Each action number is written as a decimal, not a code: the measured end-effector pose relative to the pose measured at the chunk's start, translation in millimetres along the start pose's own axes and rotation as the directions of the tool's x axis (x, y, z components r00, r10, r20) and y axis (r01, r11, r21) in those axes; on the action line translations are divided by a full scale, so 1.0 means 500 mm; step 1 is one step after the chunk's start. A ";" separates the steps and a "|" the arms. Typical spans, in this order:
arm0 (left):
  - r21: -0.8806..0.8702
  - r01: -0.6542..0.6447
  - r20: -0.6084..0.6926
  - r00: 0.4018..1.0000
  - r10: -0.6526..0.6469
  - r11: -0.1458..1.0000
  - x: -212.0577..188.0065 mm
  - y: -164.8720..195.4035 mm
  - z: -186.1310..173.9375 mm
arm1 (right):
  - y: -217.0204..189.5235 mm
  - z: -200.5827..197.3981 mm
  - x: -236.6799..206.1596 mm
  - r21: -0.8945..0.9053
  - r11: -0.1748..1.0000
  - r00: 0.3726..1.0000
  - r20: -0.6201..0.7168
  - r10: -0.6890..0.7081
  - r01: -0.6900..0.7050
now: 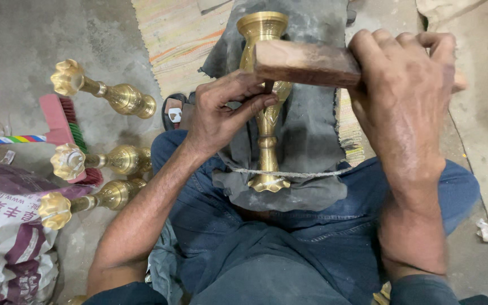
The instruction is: The person sits on the floor with a brass vase held against a sandbag on their lap. They hold a chisel against the vase surface and strike it with a wooden mallet to engrave decorative patterns, rotating the vase to reach new areas, and briefly pick up another finished vase before resuming engraving.
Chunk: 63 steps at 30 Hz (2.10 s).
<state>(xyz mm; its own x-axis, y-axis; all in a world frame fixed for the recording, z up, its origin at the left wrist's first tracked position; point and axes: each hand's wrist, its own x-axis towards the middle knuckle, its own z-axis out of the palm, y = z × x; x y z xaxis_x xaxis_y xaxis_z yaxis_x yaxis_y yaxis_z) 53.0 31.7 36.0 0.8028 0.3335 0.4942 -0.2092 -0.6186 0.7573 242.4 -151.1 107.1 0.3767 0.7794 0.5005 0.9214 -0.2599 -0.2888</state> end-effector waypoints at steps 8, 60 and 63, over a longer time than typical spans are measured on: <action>0.060 -0.001 0.015 1.000 0.001 0.998 0.001 -0.004 0.000 | 0.003 -0.005 -0.004 -0.055 0.984 0.984 -0.041 -0.174 0.171; -0.639 0.335 -0.372 0.654 -0.659 0.693 -0.104 0.015 0.041 | 0.057 0.184 0.133 0.590 0.761 0.829 0.545 -0.129 -0.269; -0.544 0.306 -0.381 0.740 -0.555 0.781 -0.099 0.027 0.059 | 0.082 0.190 0.126 0.675 0.629 0.789 0.595 -0.154 -0.386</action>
<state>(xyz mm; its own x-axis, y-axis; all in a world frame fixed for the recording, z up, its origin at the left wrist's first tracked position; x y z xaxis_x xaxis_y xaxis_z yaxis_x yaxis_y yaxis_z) 27.1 -14.2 9.1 0.4973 0.8609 0.1078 -0.2216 0.0059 0.9751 294.8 -58.3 49.5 0.0985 0.9941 -0.0462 0.3699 -0.0797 -0.9256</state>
